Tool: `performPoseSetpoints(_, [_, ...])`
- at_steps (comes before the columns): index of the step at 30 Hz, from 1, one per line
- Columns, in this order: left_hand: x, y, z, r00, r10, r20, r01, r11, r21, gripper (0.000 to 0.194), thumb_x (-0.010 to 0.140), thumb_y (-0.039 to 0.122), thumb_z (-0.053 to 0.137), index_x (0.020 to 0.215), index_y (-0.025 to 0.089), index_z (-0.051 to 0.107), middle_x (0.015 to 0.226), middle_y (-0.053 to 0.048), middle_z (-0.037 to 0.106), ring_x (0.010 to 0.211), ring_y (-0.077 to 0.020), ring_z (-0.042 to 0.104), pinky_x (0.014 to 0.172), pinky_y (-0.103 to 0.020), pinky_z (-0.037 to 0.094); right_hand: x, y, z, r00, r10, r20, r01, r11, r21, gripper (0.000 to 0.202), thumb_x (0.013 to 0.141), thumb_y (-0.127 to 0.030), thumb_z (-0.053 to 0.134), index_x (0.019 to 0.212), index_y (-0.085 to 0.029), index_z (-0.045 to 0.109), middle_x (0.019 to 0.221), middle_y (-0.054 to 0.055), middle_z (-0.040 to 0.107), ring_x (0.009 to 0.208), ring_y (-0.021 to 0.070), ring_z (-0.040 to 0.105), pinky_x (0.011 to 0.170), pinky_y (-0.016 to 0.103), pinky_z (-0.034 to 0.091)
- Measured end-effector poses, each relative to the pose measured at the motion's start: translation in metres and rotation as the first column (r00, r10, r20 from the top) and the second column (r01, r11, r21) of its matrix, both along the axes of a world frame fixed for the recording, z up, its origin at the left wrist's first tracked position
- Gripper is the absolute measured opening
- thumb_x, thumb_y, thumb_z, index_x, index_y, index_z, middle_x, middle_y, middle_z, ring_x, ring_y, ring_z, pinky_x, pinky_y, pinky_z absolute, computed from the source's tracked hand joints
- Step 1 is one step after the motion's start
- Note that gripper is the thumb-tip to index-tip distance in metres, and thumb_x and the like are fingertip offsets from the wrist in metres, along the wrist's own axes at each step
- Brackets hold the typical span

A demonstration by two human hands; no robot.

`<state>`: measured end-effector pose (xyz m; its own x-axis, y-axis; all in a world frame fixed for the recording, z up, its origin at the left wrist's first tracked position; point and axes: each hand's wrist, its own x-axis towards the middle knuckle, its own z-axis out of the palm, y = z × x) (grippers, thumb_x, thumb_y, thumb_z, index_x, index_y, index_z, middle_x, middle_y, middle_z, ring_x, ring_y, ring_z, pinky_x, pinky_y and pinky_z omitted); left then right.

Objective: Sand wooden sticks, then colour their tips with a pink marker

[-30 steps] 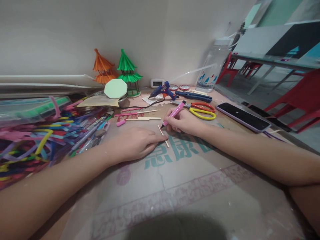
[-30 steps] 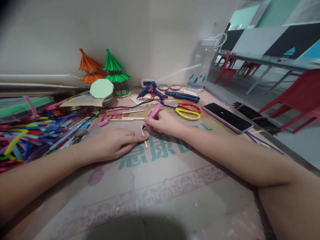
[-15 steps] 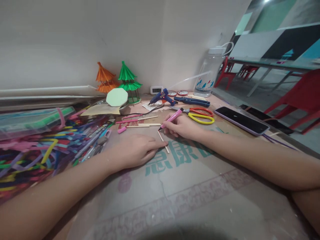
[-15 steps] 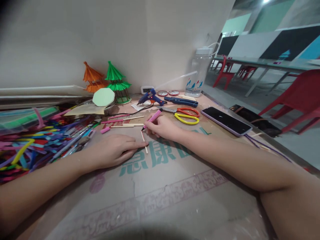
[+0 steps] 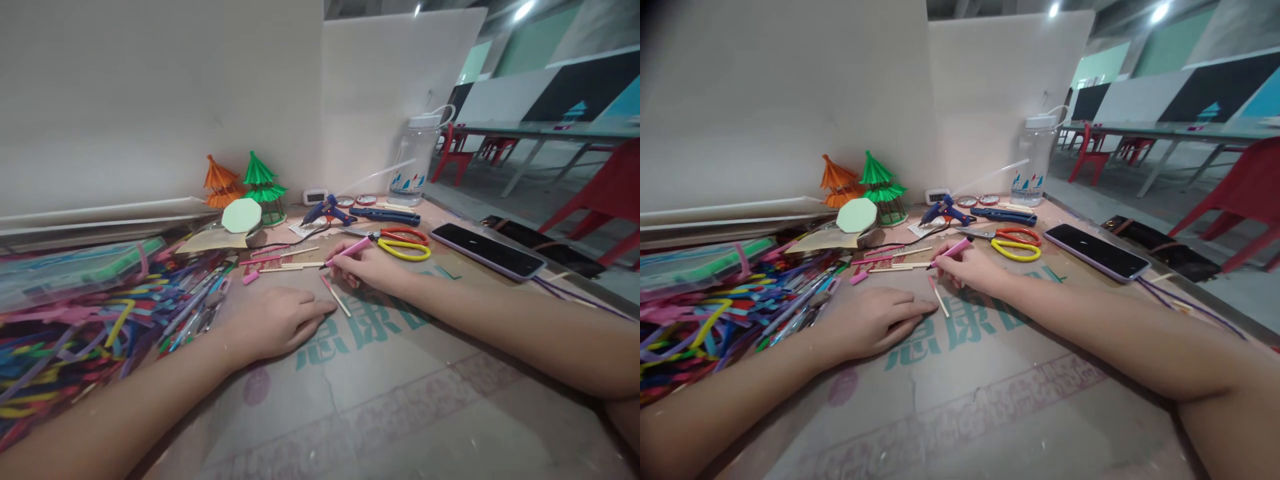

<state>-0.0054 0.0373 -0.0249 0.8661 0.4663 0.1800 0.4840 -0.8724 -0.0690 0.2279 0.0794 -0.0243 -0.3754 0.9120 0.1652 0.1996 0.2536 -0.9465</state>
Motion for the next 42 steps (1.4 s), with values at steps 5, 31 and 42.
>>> performPoseSetpoints(5, [0.003,-0.001,0.004,0.999,0.031,-0.04,-0.033,0.998,-0.061,0.044,0.107,0.034,0.036,0.149,0.027,0.049,0.093,-0.004,0.07,0.085,-0.0216,0.068,0.072,-0.032,0.048,-0.002,-0.003,0.006,1.0,-0.018,0.006,0.019,0.998,-0.065,0.006,0.095,-0.019,0.055,0.091,-0.017,0.059,0.066,-0.003,0.064,0.046,0.0076,0.055,0.04,0.017,0.043])
performPoseSetpoints(31, [0.007,-0.004,-0.001,0.995,0.04,0.093,-0.022,0.983,-0.182,0.033,0.104,0.035,0.043,0.127,0.023,0.063,0.118,-0.005,0.074,0.104,-0.024,0.069,0.089,-0.038,0.053,-0.002,-0.001,0.004,0.995,-0.028,0.093,0.026,0.999,0.02,0.006,0.091,-0.02,0.062,0.086,-0.017,0.064,0.066,-0.001,0.063,0.05,0.008,0.053,0.043,0.017,0.044])
performPoseSetpoints(42, [0.009,-0.003,0.002,0.997,0.046,0.057,-0.035,0.981,-0.191,0.033,0.104,0.034,0.043,0.128,0.025,0.063,0.118,-0.004,0.076,0.105,-0.0235,0.071,0.089,-0.037,0.053,-0.002,0.001,0.004,0.98,-0.024,0.197,0.014,0.998,0.054,0.012,0.094,-0.026,0.06,0.089,-0.016,0.065,0.066,-0.002,0.065,0.046,0.0075,0.052,0.042,0.019,0.039])
